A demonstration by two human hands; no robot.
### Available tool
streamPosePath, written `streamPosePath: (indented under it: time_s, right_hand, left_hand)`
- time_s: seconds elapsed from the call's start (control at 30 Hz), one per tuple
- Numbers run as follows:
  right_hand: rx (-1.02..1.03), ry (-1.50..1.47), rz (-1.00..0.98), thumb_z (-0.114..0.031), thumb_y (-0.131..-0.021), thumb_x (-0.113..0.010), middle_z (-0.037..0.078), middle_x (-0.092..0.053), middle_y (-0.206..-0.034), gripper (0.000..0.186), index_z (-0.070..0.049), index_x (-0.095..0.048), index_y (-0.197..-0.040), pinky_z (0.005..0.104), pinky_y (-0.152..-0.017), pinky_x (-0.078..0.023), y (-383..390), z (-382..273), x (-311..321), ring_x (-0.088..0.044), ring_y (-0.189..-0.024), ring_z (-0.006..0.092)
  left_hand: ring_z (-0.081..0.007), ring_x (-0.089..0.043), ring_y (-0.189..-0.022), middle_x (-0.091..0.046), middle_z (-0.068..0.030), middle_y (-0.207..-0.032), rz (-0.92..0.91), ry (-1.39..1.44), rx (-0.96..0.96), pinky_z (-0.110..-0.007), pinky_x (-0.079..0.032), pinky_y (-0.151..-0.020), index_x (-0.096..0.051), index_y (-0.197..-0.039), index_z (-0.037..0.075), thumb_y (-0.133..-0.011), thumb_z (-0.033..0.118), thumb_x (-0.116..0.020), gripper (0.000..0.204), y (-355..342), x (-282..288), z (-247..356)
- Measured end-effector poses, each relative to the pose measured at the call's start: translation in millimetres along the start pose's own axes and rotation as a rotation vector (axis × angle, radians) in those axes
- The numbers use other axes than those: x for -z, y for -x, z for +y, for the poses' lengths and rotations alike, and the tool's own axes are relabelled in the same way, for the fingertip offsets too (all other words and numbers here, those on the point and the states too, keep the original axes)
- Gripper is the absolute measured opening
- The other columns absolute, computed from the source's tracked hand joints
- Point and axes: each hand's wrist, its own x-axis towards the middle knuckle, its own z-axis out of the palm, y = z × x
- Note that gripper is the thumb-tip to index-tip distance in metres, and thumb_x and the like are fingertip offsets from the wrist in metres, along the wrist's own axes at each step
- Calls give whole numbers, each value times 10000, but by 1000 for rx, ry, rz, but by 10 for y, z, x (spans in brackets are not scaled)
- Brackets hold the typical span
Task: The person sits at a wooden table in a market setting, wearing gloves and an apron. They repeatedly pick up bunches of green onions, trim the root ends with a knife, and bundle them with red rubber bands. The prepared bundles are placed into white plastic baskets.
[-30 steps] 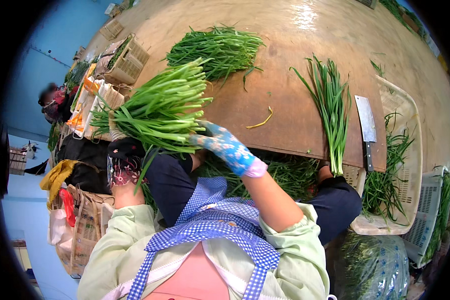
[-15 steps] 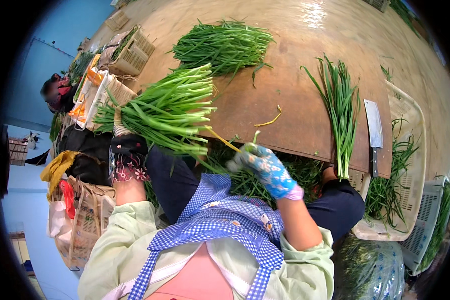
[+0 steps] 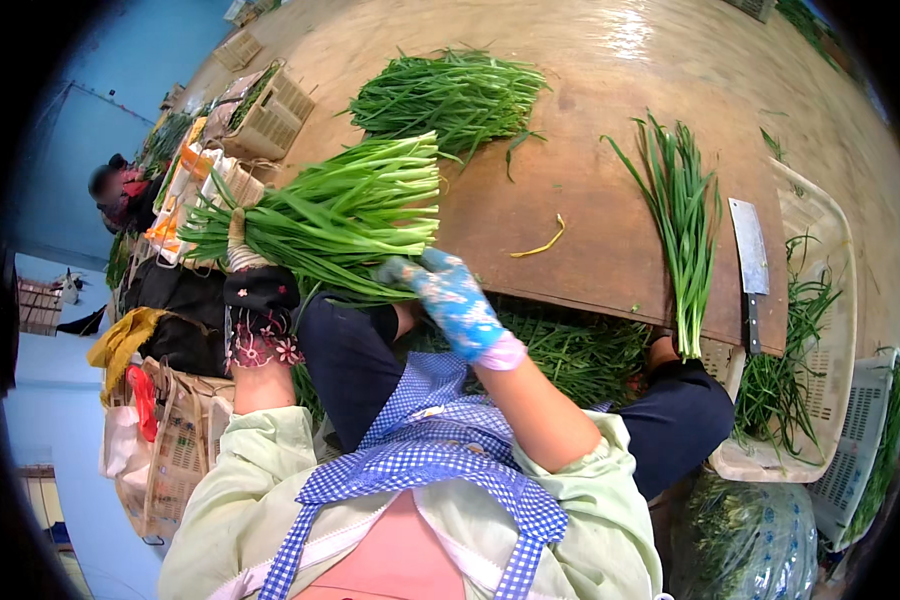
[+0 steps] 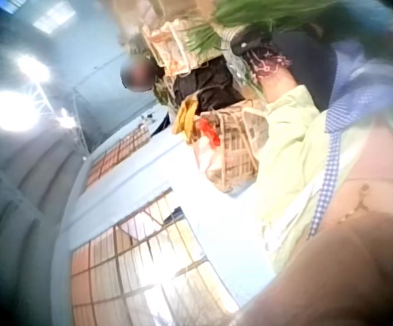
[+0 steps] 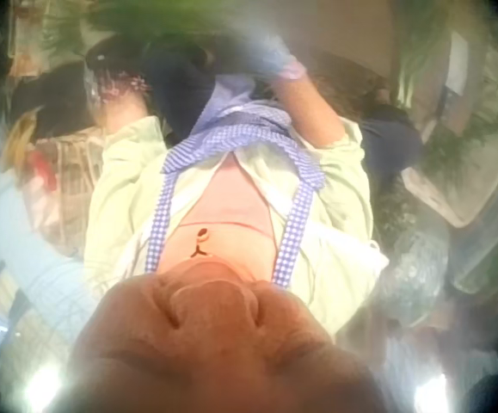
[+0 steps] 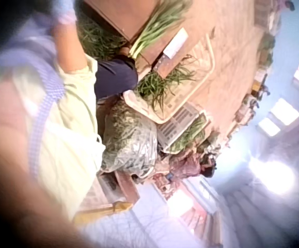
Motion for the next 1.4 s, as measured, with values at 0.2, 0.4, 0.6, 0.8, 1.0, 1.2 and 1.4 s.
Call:
streamPosePath:
  time_s: [0.2,0.4,0.6,0.8,1.0,1.2,1.4]
  right_hand:
    - [-209,469,-67,-239,-873,-556,84,-627,-852,235,-31,-592,-977,303,-731,-462,510,179,916,-598,-797,209]
    - [51,559,171,-211,-838,-616,72,-642,-891,374,-60,-546,-1173,273,-687,-482,397,94,352,-616,-756,198]
    - [-113,-115,-51,-200,-901,-519,17,-594,-817,261,-33,-568,-1096,197,-587,-419,-23,131,45,-530,-671,72]
    - [-322,416,-251,-256,-889,-529,38,-612,-712,258,-25,-616,-966,239,-558,-452,398,357,696,-554,-583,109]
    - [-138,698,-106,-336,-791,-633,174,-637,-1004,539,-16,-517,-1209,322,-779,-492,276,319,354,-632,-893,244]
    - [-193,-209,-44,-310,-872,-589,38,-603,-803,325,-11,-566,-997,214,-555,-454,-194,207,-13,-569,-682,105]
    - [-190,193,-260,-282,-864,-585,9,-564,-688,244,-39,-586,-885,238,-549,-440,317,332,500,-554,-627,99]
  left_hand:
    - [-355,-596,-951,-627,-169,-1052,176,-4,-40,-542,-475,-861,-606,-1016,19,-755,299,-688,391,-13,132,153]
    - [-347,-579,-977,-614,-179,-1058,246,22,-21,-545,-458,-865,-560,-1113,-19,-800,297,-630,450,-131,232,62]
    - [-342,-586,-944,-621,-170,-1037,236,-2,-18,-534,-458,-862,-568,-1085,-3,-791,289,-644,422,-105,101,47]
    - [-345,-569,-1000,-597,-153,-1111,419,-53,-77,-548,-438,-895,-549,-1116,29,-764,286,-686,457,15,66,147]
    - [-365,-548,-1043,-571,-167,-1155,454,-66,-60,-587,-416,-912,-520,-1161,32,-774,262,-680,478,-69,208,122]
    - [-379,-550,-1038,-571,-172,-1157,458,-100,-48,-607,-414,-895,-518,-1174,41,-795,280,-650,466,-99,86,22]
    - [-352,-570,-1013,-608,-154,-1110,443,-61,-101,-578,-436,-891,-600,-1064,46,-777,274,-667,373,-115,278,178]
